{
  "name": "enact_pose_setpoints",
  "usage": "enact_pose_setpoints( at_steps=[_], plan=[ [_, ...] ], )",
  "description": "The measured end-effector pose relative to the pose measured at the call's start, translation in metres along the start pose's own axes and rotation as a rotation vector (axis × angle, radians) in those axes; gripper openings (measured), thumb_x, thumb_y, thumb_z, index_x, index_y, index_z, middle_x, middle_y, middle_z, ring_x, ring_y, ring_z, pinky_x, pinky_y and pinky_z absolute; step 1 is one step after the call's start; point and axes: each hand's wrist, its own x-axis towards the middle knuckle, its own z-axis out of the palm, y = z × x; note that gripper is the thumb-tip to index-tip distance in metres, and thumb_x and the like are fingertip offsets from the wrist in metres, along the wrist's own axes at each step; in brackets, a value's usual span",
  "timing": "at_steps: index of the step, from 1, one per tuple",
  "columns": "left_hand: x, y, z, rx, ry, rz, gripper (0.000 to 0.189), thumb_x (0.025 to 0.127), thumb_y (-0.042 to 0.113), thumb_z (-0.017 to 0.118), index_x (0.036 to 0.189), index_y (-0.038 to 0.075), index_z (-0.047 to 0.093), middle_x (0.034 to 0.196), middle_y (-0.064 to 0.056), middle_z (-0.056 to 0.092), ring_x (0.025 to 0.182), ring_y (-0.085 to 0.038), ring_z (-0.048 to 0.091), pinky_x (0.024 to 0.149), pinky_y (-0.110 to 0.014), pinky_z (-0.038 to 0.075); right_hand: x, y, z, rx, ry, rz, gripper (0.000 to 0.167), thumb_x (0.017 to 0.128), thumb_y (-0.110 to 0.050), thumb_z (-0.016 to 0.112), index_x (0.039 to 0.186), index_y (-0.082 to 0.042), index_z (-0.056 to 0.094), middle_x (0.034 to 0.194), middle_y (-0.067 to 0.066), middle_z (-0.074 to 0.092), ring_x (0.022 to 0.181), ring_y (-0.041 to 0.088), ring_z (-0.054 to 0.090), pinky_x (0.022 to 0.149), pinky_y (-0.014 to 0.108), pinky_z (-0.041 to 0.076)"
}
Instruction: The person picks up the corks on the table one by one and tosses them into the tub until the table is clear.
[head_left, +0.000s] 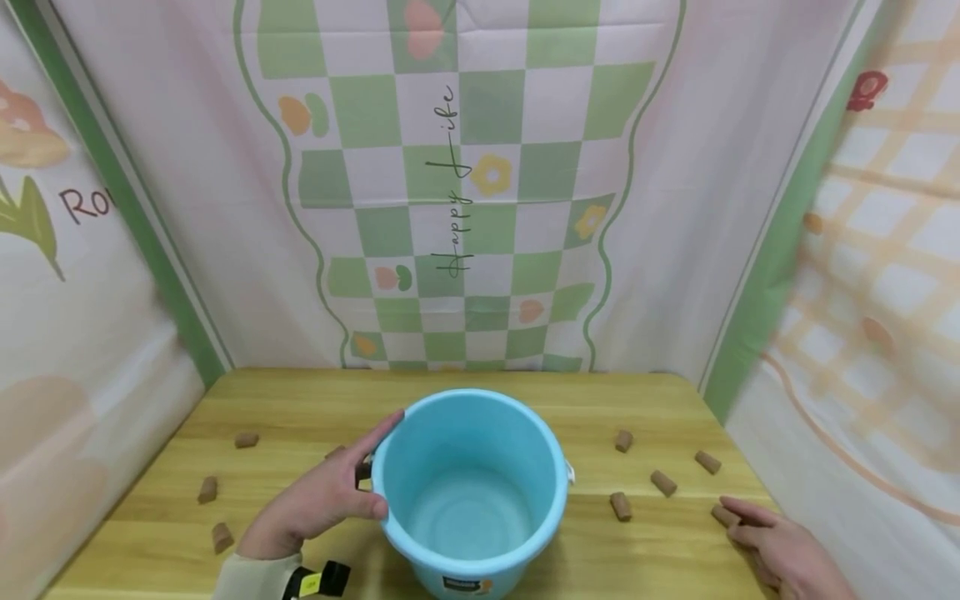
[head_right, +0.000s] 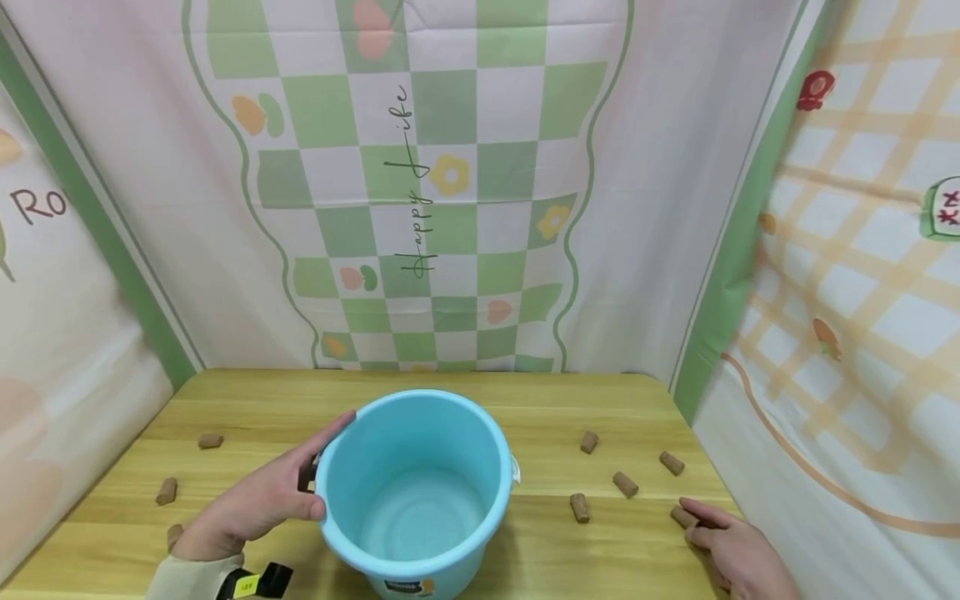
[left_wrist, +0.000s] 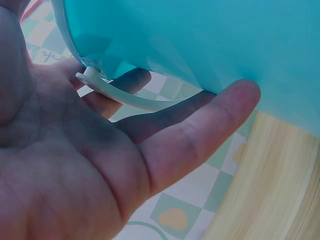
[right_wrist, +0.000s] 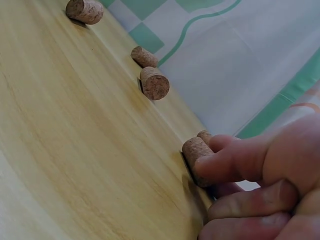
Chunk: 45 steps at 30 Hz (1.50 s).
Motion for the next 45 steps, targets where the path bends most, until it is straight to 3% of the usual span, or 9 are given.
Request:
enact_pose_setpoints(
  at_steps=[3, 9, 15, 22, 28, 30, 35, 38, 45],
  plan=[
    [0.000, 0.000, 0.000, -0.004, 0.000, 0.000, 0.096, 0.088, 0.042, 0.077, 0.161, 0.028, 0.016, 0.156, -0.020, 0.031, 0.131, -0.044, 0.040, 0.094, -0.040, 0.047, 0.001, 0.000, 0.000, 0.007, 0.005, -0.007, 0.068, 0.093, -0.021, 0.071, 0.150, -0.005, 0.040, 0.148, 0.024, 0.043, 0.071, 0.020, 0.052, 0.060, 0.030, 0.045],
    [-0.001, 0.000, 0.000, -0.012, 0.008, -0.016, 0.096, 0.088, 0.040, 0.077, 0.161, 0.028, 0.016, 0.155, -0.020, 0.033, 0.129, -0.044, 0.041, 0.093, -0.041, 0.047, -0.001, 0.002, 0.001, 0.129, 0.013, -0.008, 0.070, 0.089, -0.013, 0.075, 0.149, -0.002, 0.041, 0.130, 0.018, 0.058, 0.046, 0.008, 0.041, 0.046, 0.027, 0.043],
    [0.000, -0.001, 0.001, -0.037, 0.010, -0.062, 0.097, 0.087, 0.039, 0.079, 0.161, 0.031, 0.017, 0.156, -0.016, 0.033, 0.130, -0.041, 0.041, 0.094, -0.040, 0.046, -0.002, 0.003, 0.001, 0.068, 0.037, -0.020, 0.060, 0.094, -0.016, 0.069, 0.146, 0.001, 0.044, 0.117, 0.014, 0.063, 0.045, 0.008, 0.041, 0.044, 0.028, 0.043],
    [0.001, -0.001, 0.001, -0.024, -0.004, -0.017, 0.096, 0.088, 0.040, 0.077, 0.161, 0.027, 0.016, 0.155, -0.019, 0.033, 0.130, -0.043, 0.040, 0.093, -0.044, 0.047, -0.002, 0.005, 0.000, 0.036, 0.045, -0.002, 0.064, 0.096, -0.023, 0.068, 0.149, 0.000, 0.039, 0.089, 0.003, 0.067, 0.044, 0.008, 0.041, 0.043, 0.028, 0.042],
    [0.000, -0.002, 0.001, -0.022, -0.003, -0.056, 0.095, 0.088, 0.041, 0.078, 0.161, 0.031, 0.017, 0.157, -0.015, 0.032, 0.131, -0.040, 0.040, 0.095, -0.043, 0.045, -0.003, 0.007, 0.000, -0.010, 0.039, -0.007, 0.058, 0.099, -0.024, 0.063, 0.149, -0.004, 0.043, 0.058, -0.005, 0.049, 0.042, 0.008, 0.038, 0.041, 0.027, 0.040],
    [0.000, -0.002, 0.002, -0.025, -0.004, -0.058, 0.096, 0.088, 0.040, 0.078, 0.161, 0.032, 0.016, 0.157, -0.015, 0.032, 0.132, -0.040, 0.040, 0.095, -0.043, 0.045, -0.003, 0.008, 0.001, 0.025, 0.035, -0.002, 0.044, 0.098, -0.023, 0.064, 0.142, -0.022, 0.058, 0.053, -0.006, 0.037, 0.042, 0.008, 0.039, 0.041, 0.026, 0.040],
    [0.000, -0.002, 0.001, -0.023, -0.005, -0.041, 0.094, 0.088, 0.039, 0.077, 0.161, 0.031, 0.017, 0.157, -0.016, 0.031, 0.131, -0.041, 0.040, 0.095, -0.045, 0.046, 0.000, 0.010, -0.002, 0.230, 0.015, 0.013, 0.036, 0.096, -0.019, 0.068, 0.129, -0.034, 0.065, 0.080, -0.008, 0.064, 0.044, 0.007, 0.040, 0.043, 0.026, 0.041],
    [0.000, -0.002, 0.001, -0.022, -0.003, -0.038, 0.094, 0.088, 0.040, 0.077, 0.160, 0.032, 0.017, 0.157, -0.015, 0.031, 0.132, -0.041, 0.040, 0.095, -0.045, 0.045, 0.001, 0.010, -0.002, 0.333, -0.024, 0.009, 0.057, 0.097, -0.014, 0.067, 0.148, -0.004, 0.044, 0.106, -0.014, 0.068, 0.044, 0.008, 0.039, 0.043, 0.027, 0.041],
    [0.000, -0.002, 0.001, -0.047, -0.011, -0.030, 0.095, 0.088, 0.042, 0.077, 0.161, 0.031, 0.016, 0.158, -0.017, 0.029, 0.133, -0.042, 0.037, 0.094, -0.042, 0.047, 0.005, 0.007, -0.004, 0.347, -0.039, 0.043, 0.064, 0.100, -0.012, 0.061, 0.153, 0.002, 0.027, 0.113, -0.007, 0.066, 0.046, 0.008, 0.040, 0.045, 0.028, 0.043]
  ],
)
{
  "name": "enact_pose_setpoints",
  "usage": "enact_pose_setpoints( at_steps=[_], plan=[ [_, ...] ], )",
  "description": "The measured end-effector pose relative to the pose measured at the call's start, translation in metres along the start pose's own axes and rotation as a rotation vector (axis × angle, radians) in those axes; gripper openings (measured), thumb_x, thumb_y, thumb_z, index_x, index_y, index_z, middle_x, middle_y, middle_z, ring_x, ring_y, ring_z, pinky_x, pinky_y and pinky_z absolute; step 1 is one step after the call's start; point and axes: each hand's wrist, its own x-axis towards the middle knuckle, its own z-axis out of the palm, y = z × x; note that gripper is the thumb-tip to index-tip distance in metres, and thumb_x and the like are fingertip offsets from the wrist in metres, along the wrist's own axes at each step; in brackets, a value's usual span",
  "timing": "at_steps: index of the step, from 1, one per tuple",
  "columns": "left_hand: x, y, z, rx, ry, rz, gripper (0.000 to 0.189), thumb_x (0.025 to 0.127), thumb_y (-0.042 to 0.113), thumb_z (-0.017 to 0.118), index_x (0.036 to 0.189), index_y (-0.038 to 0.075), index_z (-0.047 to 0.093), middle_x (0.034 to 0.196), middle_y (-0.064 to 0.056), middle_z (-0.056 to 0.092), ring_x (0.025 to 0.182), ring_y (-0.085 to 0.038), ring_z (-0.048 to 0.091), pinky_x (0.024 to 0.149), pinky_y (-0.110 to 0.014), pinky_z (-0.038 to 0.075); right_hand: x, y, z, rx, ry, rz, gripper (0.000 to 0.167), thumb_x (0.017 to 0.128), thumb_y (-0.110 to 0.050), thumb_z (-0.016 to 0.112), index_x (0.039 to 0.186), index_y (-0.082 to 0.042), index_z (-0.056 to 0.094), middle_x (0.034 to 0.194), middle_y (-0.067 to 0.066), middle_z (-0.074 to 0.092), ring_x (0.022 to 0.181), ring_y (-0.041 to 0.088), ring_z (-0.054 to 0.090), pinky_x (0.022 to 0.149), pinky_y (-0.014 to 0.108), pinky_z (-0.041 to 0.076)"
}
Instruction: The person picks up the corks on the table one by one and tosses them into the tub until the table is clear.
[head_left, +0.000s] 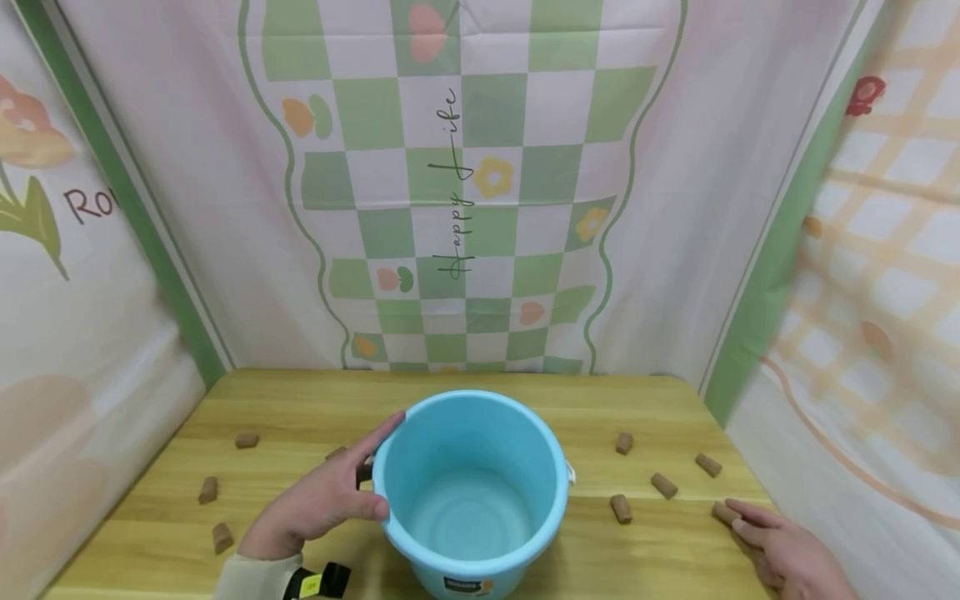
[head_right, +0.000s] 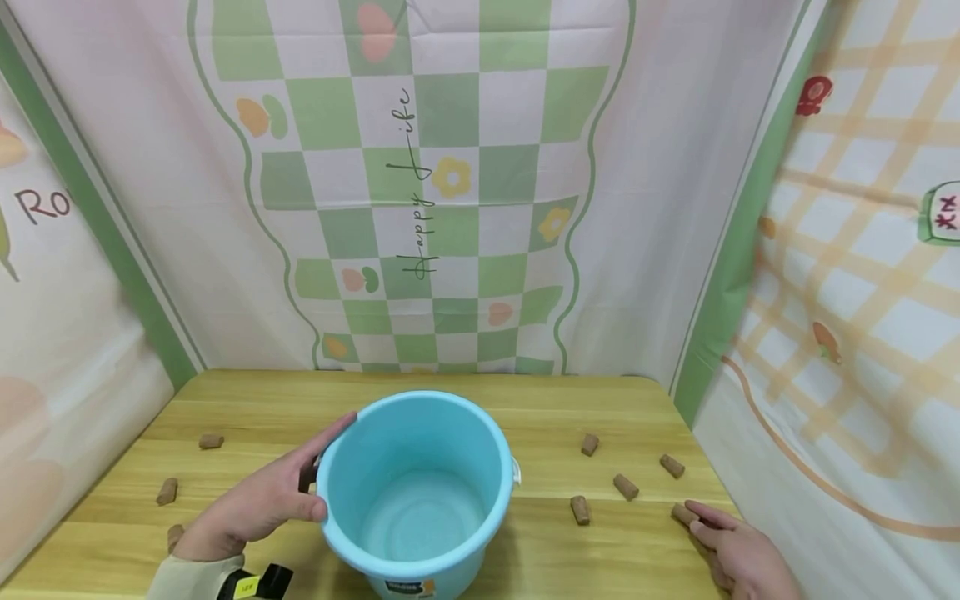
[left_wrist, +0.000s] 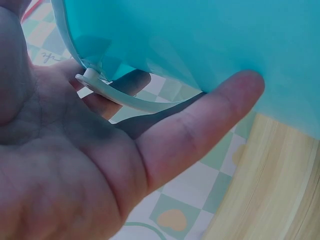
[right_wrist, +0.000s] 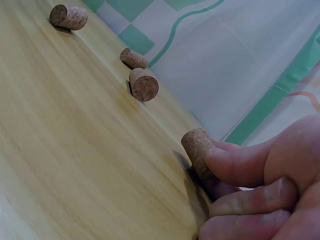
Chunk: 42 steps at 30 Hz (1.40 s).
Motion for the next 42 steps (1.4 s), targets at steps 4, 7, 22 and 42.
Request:
enact_pose_setpoints(
  at_steps=[4, 7, 22, 42],
  plan=[
    [0.001, 0.000, 0.000, 0.004, 0.000, 0.000, 0.096, 0.088, 0.043, 0.077, 0.161, 0.030, 0.016, 0.158, -0.017, 0.029, 0.134, -0.041, 0.036, 0.096, -0.045, 0.044, 0.003, 0.000, -0.005, 0.111, -0.029, 0.019, 0.040, 0.098, -0.011, 0.064, 0.138, -0.017, 0.060, 0.107, -0.010, 0.067, 0.047, 0.006, 0.040, 0.046, 0.026, 0.042],
    [0.001, 0.000, 0.000, 0.007, 0.002, -0.001, 0.097, 0.088, 0.043, 0.077, 0.161, 0.030, 0.015, 0.158, -0.017, 0.029, 0.134, -0.042, 0.037, 0.097, -0.049, 0.043, 0.004, 0.000, -0.009, 0.237, -0.098, 0.031, 0.025, 0.099, -0.008, 0.062, 0.105, -0.029, 0.075, 0.103, -0.010, 0.069, 0.047, 0.005, 0.039, 0.045, 0.024, 0.041],
    [0.000, 0.001, 0.000, -0.010, 0.003, 0.015, 0.094, 0.089, 0.036, 0.077, 0.161, 0.029, 0.016, 0.156, -0.020, 0.031, 0.131, -0.045, 0.039, 0.092, -0.043, 0.048, 0.001, -0.022, -0.016, 0.494, -0.363, -0.125, 0.039, 0.108, -0.007, 0.044, 0.109, -0.028, 0.076, 0.108, -0.007, 0.063, 0.052, 0.000, 0.031, 0.046, 0.017, 0.037],
    [-0.002, 0.002, 0.002, 0.001, 0.024, -0.013, 0.101, 0.085, 0.042, 0.080, 0.161, 0.030, 0.014, 0.159, -0.016, 0.027, 0.136, -0.043, 0.034, 0.099, -0.047, 0.041, -0.026, -0.115, 0.055, 0.429, -0.488, -0.325, 0.034, 0.107, -0.006, 0.044, 0.124, -0.022, 0.070, 0.123, -0.011, 0.064, 0.050, 0.011, 0.009, 0.044, 0.017, 0.036]
  ],
)
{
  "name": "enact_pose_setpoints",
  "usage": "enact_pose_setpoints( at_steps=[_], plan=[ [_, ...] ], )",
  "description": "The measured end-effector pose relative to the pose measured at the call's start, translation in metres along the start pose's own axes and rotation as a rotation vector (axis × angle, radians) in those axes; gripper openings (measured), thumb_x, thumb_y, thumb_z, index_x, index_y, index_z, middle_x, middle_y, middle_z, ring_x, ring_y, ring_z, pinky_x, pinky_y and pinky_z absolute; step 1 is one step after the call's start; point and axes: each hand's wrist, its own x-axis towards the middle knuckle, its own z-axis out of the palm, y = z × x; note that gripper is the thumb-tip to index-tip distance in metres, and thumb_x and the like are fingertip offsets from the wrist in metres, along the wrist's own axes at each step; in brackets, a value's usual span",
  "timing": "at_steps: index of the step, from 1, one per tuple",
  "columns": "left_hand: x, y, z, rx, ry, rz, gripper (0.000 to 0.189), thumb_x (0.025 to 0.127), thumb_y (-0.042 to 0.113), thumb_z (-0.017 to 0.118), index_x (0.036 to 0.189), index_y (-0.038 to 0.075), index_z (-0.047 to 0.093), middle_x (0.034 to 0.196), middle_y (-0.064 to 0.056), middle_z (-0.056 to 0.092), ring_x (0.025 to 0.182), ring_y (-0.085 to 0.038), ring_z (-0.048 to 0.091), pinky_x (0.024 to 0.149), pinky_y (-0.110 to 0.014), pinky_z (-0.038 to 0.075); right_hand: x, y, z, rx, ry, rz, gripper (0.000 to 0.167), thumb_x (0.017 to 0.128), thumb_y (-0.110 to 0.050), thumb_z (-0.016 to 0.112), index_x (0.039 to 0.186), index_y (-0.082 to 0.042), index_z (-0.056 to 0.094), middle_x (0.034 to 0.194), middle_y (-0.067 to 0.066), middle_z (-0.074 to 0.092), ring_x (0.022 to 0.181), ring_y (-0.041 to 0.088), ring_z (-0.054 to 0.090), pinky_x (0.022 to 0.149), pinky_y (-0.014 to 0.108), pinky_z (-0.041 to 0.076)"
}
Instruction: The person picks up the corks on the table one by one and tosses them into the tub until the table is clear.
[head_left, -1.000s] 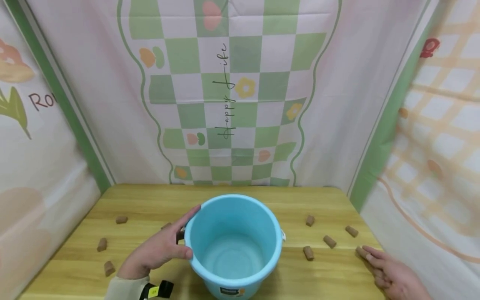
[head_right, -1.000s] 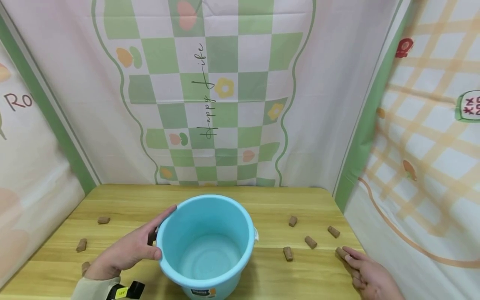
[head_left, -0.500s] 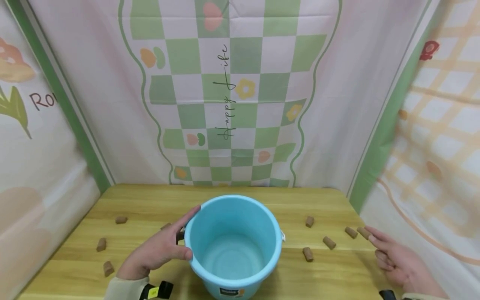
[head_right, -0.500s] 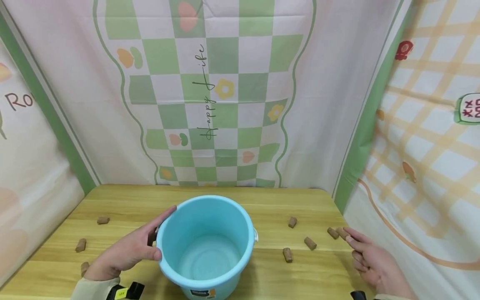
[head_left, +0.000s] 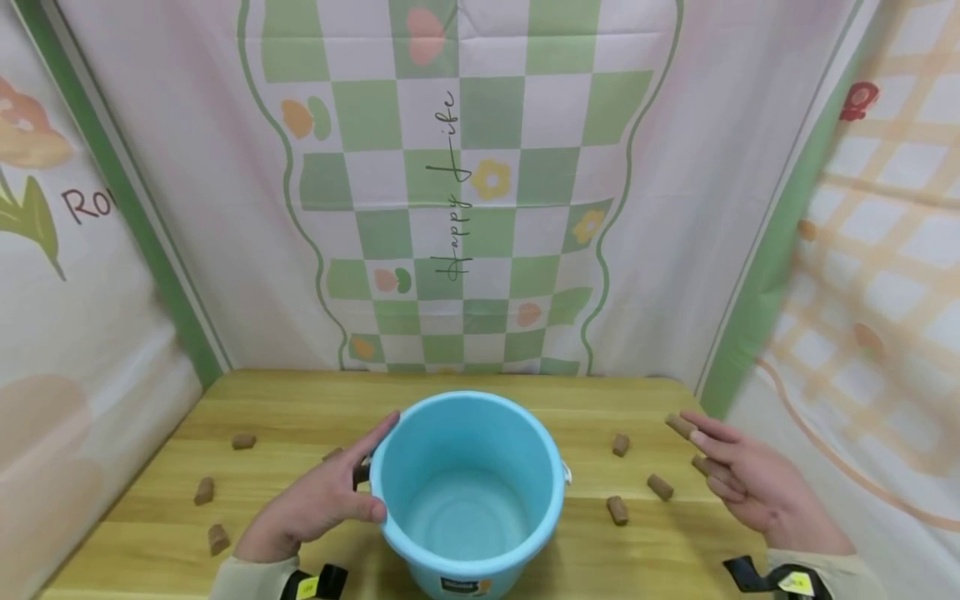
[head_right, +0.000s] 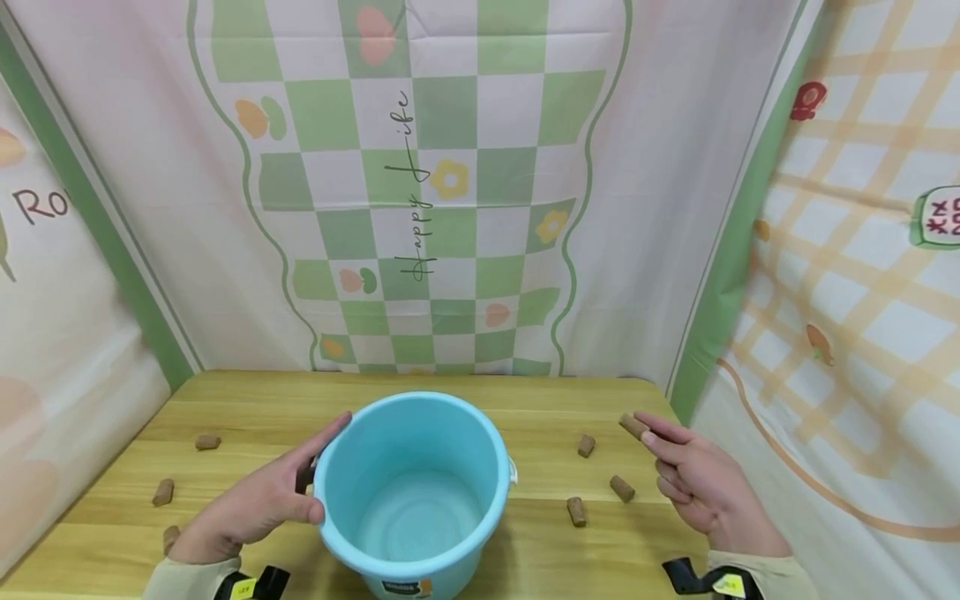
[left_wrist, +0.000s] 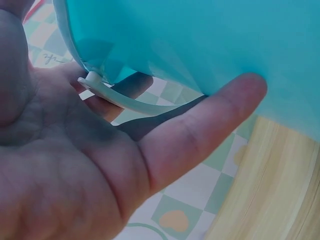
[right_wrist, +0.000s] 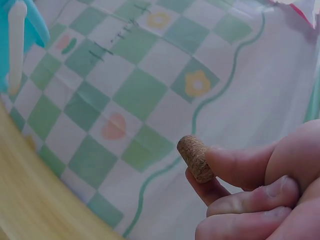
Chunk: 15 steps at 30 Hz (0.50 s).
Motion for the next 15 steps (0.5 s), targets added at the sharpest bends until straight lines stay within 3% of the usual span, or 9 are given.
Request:
enact_pose_setpoints(
  at_steps=[1, 4, 8, 15],
  plan=[
    [0.000, 0.000, 0.000, 0.004, 0.000, -0.001, 0.102, 0.085, 0.043, 0.080, 0.161, 0.030, 0.014, 0.159, -0.016, 0.027, 0.136, -0.043, 0.033, 0.099, -0.046, 0.040, 0.002, -0.002, 0.006, -0.012, 0.001, 0.002, 0.033, 0.107, -0.006, 0.045, 0.124, -0.022, 0.070, 0.122, -0.012, 0.064, 0.050, 0.012, 0.009, 0.044, 0.017, 0.036],
    [0.000, 0.000, 0.000, 0.015, -0.003, 0.003, 0.102, 0.085, 0.043, 0.080, 0.161, 0.029, 0.013, 0.158, -0.017, 0.027, 0.135, -0.043, 0.034, 0.098, -0.044, 0.042, 0.008, -0.008, 0.024, -0.061, -0.005, 0.008, 0.031, 0.107, -0.010, 0.047, 0.125, -0.023, 0.069, 0.090, -0.011, 0.063, 0.051, 0.016, 0.006, 0.044, 0.017, 0.036],
    [0.000, 0.000, 0.000, 0.007, -0.004, -0.007, 0.104, 0.085, 0.043, 0.080, 0.161, 0.028, 0.011, 0.159, -0.017, 0.025, 0.135, -0.044, 0.034, 0.098, -0.045, 0.042, 0.015, -0.016, 0.045, -0.132, -0.025, 0.006, 0.029, 0.107, -0.013, 0.050, 0.126, -0.025, 0.068, 0.059, -0.011, 0.043, 0.051, 0.020, 0.003, 0.043, 0.018, 0.035],
    [0.000, 0.000, 0.002, -0.019, 0.007, -0.016, 0.108, 0.084, 0.041, 0.081, 0.162, 0.023, 0.008, 0.161, -0.017, 0.022, 0.135, -0.046, 0.032, 0.098, -0.049, 0.043, 0.025, -0.016, 0.077, -0.253, -0.037, 0.006, 0.028, 0.104, -0.015, 0.055, 0.130, -0.019, 0.065, 0.073, -0.008, 0.048, 0.044, 0.004, 0.026, 0.043, 0.018, 0.033]
  ],
)
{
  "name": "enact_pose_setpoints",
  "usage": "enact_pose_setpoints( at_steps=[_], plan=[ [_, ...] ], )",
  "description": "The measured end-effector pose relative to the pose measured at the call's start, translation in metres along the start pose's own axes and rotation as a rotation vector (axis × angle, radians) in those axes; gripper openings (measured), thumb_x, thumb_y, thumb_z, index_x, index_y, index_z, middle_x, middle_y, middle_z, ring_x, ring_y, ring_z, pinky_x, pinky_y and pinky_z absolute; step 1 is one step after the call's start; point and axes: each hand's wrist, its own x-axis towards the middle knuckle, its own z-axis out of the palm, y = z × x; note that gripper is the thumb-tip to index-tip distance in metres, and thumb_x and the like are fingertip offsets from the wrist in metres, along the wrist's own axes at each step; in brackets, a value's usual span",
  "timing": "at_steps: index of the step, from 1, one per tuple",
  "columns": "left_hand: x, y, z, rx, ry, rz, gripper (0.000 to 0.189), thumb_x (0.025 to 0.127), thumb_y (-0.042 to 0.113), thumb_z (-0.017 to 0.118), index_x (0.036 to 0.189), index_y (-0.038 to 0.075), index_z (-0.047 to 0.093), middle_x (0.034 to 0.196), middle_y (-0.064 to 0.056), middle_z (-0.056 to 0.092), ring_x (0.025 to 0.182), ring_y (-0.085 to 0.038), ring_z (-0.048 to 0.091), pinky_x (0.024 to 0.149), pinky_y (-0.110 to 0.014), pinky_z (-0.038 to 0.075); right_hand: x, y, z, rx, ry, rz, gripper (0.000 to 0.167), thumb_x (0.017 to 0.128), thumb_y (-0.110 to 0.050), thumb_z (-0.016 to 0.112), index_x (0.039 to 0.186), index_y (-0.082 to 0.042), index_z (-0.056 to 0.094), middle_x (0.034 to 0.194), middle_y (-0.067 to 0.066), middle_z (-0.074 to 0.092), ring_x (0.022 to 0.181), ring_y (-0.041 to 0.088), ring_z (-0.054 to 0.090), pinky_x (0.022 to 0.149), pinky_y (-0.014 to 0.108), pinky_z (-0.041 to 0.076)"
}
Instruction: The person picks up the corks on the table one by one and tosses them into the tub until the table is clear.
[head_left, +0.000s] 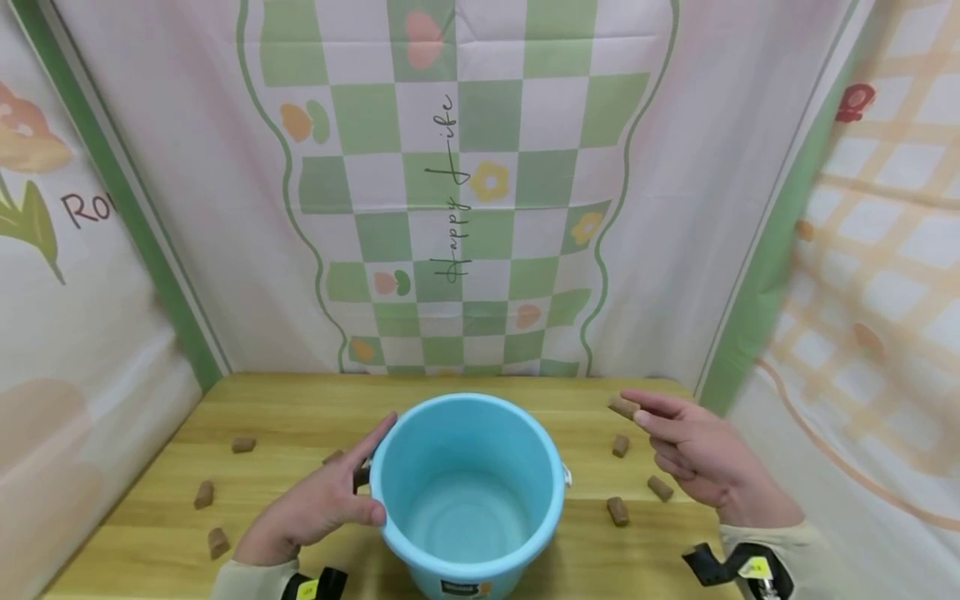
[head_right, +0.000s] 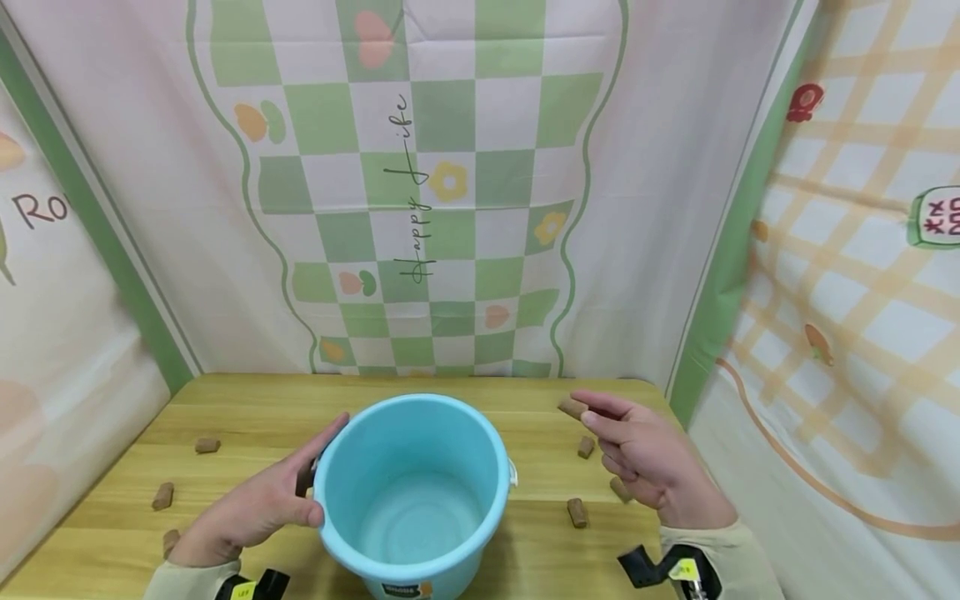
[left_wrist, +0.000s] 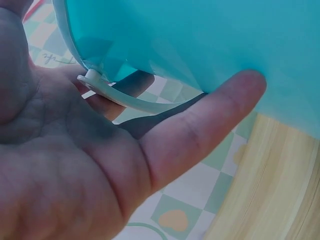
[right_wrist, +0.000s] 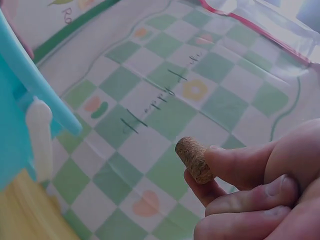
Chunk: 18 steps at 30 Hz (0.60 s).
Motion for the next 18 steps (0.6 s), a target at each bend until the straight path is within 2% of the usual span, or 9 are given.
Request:
enact_pose_setpoints(
  at_steps=[3, 5, 8, 10, 12, 18],
  plan=[
    [0.000, 0.000, 0.000, 0.003, 0.000, -0.001, 0.108, 0.084, 0.042, 0.081, 0.162, 0.023, 0.008, 0.160, -0.016, 0.024, 0.135, -0.046, 0.033, 0.097, -0.049, 0.043, 0.003, -0.002, 0.011, -0.076, 0.008, 0.016, 0.035, 0.104, -0.017, 0.057, 0.139, -0.012, 0.058, 0.083, -0.006, 0.055, 0.043, 0.003, 0.030, 0.041, 0.020, 0.030],
    [0.000, 0.001, 0.000, 0.003, -0.002, -0.003, 0.108, 0.084, 0.042, 0.081, 0.162, 0.023, 0.008, 0.160, -0.016, 0.024, 0.134, -0.046, 0.034, 0.097, -0.049, 0.043, 0.005, -0.005, 0.018, -0.113, 0.015, 0.031, 0.039, 0.103, -0.019, 0.059, 0.141, -0.011, 0.056, 0.077, -0.007, 0.053, 0.042, 0.002, 0.032, 0.041, 0.021, 0.028],
    [0.000, 0.001, 0.000, 0.004, -0.003, -0.004, 0.107, 0.085, 0.042, 0.081, 0.162, 0.023, 0.009, 0.160, -0.016, 0.025, 0.134, -0.046, 0.034, 0.098, -0.051, 0.042, 0.007, -0.009, 0.027, -0.156, 0.011, 0.034, 0.039, 0.103, -0.021, 0.060, 0.140, -0.013, 0.057, 0.102, -0.005, 0.067, 0.041, 0.003, 0.031, 0.039, 0.022, 0.028],
    [0.000, 0.001, 0.000, 0.003, -0.005, -0.001, 0.107, 0.085, 0.041, 0.080, 0.162, 0.023, 0.009, 0.160, -0.016, 0.025, 0.134, -0.046, 0.034, 0.097, -0.051, 0.043, 0.008, -0.011, 0.033, -0.157, 0.005, 0.042, 0.038, 0.102, -0.022, 0.061, 0.140, -0.014, 0.058, 0.112, -0.003, 0.069, 0.041, 0.003, 0.032, 0.039, 0.021, 0.029],
    [0.000, 0.001, 0.000, 0.002, -0.007, 0.002, 0.106, 0.086, 0.041, 0.080, 0.162, 0.023, 0.009, 0.160, -0.015, 0.025, 0.134, -0.046, 0.035, 0.097, -0.050, 0.043, 0.010, -0.011, 0.038, -0.144, -0.020, 0.026, 0.039, 0.102, -0.020, 0.060, 0.140, -0.010, 0.058, 0.132, 0.001, 0.063, 0.041, 0.004, 0.031, 0.040, 0.020, 0.029],
    [0.000, 0.001, 0.000, 0.001, -0.016, 0.017, 0.104, 0.087, 0.040, 0.079, 0.162, 0.024, 0.009, 0.160, -0.015, 0.025, 0.134, -0.046, 0.035, 0.095, -0.045, 0.046, 0.015, -0.007, 0.054, -0.093, -0.099, 0.001, 0.035, 0.102, -0.013, 0.060, 0.135, -0.006, 0.060, 0.132, 0.010, 0.062, 0.043, 0.003, 0.029, 0.042, 0.017, 0.028]
  ],
)
